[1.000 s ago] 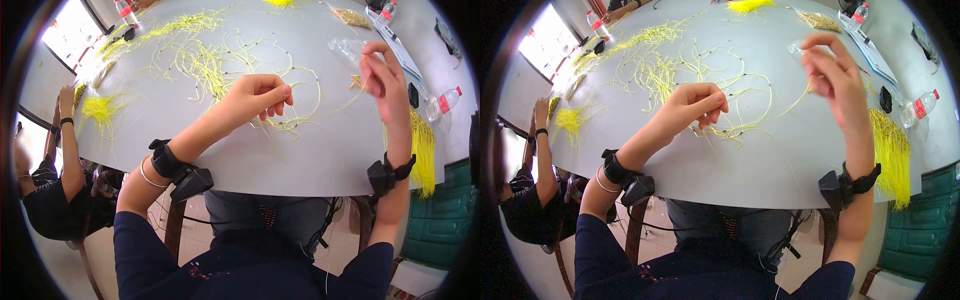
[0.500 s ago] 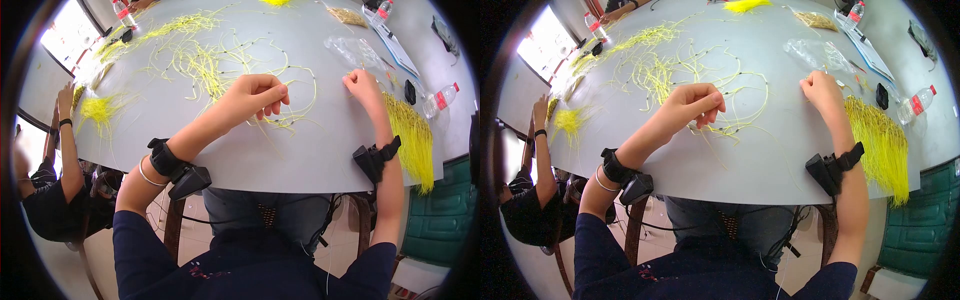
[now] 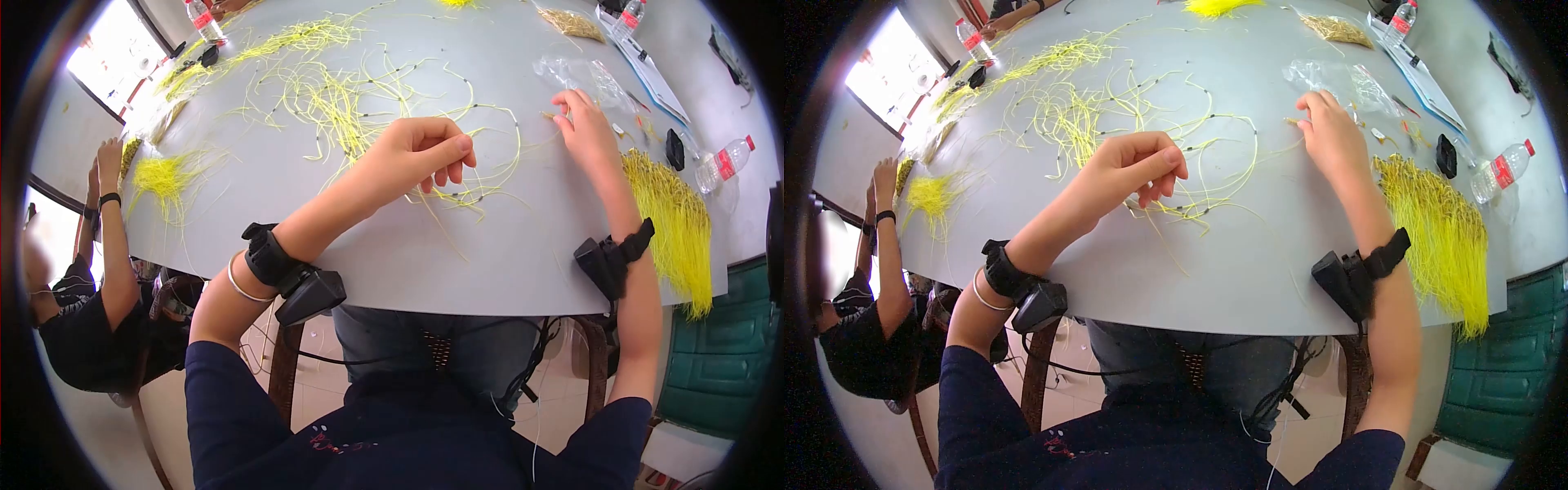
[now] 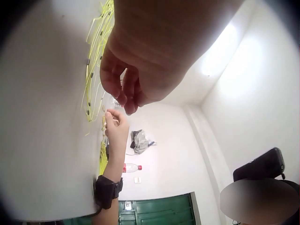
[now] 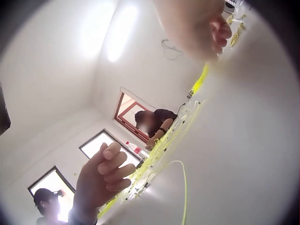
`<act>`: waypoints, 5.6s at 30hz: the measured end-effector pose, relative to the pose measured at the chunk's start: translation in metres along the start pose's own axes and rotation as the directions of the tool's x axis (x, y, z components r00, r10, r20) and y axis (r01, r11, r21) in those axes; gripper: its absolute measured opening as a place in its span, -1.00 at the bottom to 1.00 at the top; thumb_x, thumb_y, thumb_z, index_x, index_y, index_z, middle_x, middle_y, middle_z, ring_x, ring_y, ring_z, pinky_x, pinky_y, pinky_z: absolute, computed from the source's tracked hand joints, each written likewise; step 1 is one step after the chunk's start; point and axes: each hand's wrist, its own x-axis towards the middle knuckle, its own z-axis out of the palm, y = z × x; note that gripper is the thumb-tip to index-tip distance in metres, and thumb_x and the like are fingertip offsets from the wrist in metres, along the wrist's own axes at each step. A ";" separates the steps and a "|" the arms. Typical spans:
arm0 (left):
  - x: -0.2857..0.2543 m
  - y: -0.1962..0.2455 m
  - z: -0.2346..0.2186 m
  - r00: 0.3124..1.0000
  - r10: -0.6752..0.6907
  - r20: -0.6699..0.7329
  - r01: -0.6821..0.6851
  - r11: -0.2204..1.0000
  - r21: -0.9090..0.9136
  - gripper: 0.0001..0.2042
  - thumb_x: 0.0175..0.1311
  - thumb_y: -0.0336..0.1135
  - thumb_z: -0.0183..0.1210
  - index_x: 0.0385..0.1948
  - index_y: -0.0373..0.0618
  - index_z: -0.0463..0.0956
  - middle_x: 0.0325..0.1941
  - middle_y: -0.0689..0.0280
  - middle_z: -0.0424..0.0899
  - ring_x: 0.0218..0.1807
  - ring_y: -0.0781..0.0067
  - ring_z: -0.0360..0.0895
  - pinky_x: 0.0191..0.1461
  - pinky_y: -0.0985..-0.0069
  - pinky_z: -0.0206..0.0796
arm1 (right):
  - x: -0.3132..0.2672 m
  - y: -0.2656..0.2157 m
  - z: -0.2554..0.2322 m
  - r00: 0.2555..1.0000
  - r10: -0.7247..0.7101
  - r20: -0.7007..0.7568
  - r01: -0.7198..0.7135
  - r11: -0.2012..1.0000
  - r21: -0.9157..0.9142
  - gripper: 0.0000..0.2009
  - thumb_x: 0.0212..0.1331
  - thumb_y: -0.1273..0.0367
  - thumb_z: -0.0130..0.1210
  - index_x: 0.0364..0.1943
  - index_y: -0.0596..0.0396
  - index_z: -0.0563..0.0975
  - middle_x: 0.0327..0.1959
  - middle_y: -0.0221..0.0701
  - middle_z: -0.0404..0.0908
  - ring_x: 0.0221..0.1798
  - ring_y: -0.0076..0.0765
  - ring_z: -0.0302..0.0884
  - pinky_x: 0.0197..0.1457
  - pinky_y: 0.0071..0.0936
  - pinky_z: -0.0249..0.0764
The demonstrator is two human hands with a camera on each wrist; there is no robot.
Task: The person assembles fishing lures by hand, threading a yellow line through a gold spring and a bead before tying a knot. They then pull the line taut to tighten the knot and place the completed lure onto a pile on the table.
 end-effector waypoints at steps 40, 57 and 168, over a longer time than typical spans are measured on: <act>0.003 -0.005 -0.005 0.969 -0.042 -0.242 0.005 0.988 -0.151 -0.73 0.34 -0.20 -0.05 -0.11 -0.13 0.50 -0.38 0.45 0.49 -0.31 0.73 0.40 -0.22 0.71 0.30 | -0.042 -0.094 -0.015 0.962 -0.192 0.192 -0.080 0.475 0.876 -0.84 0.17 0.52 -0.09 -0.15 0.14 0.38 -0.57 -0.46 0.52 -0.52 -0.67 0.34 -0.43 -0.70 0.23; 0.001 -0.004 -0.005 0.977 -0.050 -0.207 0.014 0.986 -0.168 -0.72 0.35 -0.18 -0.09 -0.13 -0.14 0.50 -0.41 0.47 0.47 -0.32 0.72 0.40 -0.20 0.72 0.28 | -0.042 -0.096 -0.015 0.942 -0.200 0.271 -0.130 0.527 0.840 -0.95 0.15 0.54 -0.08 -0.32 0.17 0.34 -0.56 -0.41 0.55 -0.52 -0.66 0.37 -0.47 -0.68 0.24; -0.005 0.004 0.005 0.981 0.157 0.111 -0.135 0.973 -0.185 -0.87 0.15 -0.41 0.14 -0.29 -0.17 0.45 -0.33 0.43 0.47 -0.31 0.67 0.41 -0.24 0.67 0.27 | -0.050 -0.105 -0.021 0.942 -0.197 -0.272 0.335 0.614 0.715 -0.95 0.12 0.46 0.08 -0.44 0.11 0.47 -0.50 -0.54 0.49 -0.56 -0.71 0.28 -0.58 -0.72 0.17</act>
